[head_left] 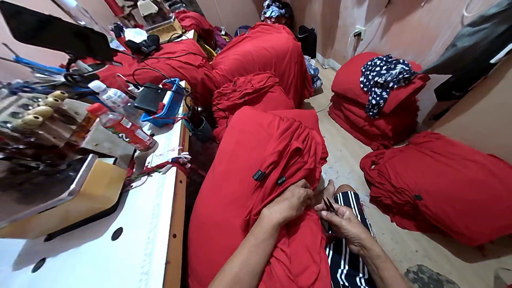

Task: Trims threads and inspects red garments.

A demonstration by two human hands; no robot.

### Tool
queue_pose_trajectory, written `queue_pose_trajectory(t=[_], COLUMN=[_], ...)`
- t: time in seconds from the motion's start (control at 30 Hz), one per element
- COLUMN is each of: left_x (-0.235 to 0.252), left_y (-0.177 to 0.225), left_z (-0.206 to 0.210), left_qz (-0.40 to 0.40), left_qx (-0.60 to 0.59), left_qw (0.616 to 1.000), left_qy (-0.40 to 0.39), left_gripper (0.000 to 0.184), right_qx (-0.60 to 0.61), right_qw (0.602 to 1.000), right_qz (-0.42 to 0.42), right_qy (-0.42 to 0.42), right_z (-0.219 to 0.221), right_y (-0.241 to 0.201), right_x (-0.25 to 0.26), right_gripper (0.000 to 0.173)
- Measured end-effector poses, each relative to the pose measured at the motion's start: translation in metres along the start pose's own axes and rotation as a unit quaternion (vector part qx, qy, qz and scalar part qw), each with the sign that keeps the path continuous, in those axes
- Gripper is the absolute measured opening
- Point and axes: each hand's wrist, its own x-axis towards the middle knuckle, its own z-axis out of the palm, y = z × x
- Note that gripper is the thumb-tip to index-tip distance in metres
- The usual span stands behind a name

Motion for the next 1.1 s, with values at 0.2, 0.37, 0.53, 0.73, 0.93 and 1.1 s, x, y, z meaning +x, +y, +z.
queue_pose_trajectory(t=[0.2,0.37,0.53,0.73,0.93,1.1], left_x=[0.000,-0.003,-0.008,-0.013,-0.018,-0.021], left_y=[-0.009,-0.008,-0.004,-0.005,-0.004,-0.015], left_z=[0.001,-0.001,-0.008,-0.014,-0.020,-0.021], left_qz=[0.082,0.090,0.064,0.028,0.025,0.094], left_qx=[-0.060,-0.095,-0.131,-0.190,-0.215,-0.205], left_qw=[0.986,0.977,0.974,0.972,0.969,0.972], left_qy=[0.135,0.166,0.172,0.140,0.120,0.062], left_gripper=[0.026,0.026,0.027,0.026,0.028,0.026], right_qx=[0.050,0.081,0.062,0.076,0.050,0.104], right_qw=[0.997,0.989,0.987,0.985,0.985,0.985], right_qz=[-0.056,-0.084,-0.078,-0.101,-0.147,-0.126], right_qy=[-0.035,-0.092,-0.125,-0.114,-0.070,-0.058], right_z=[0.002,0.012,0.013,0.009,0.015,0.015], right_y=[-0.007,-0.011,-0.005,-0.009,-0.013,-0.013], right_x=[0.000,0.001,0.001,-0.005,-0.007,-0.007], right_gripper=[0.032,0.025,0.014,0.009,0.012,0.017])
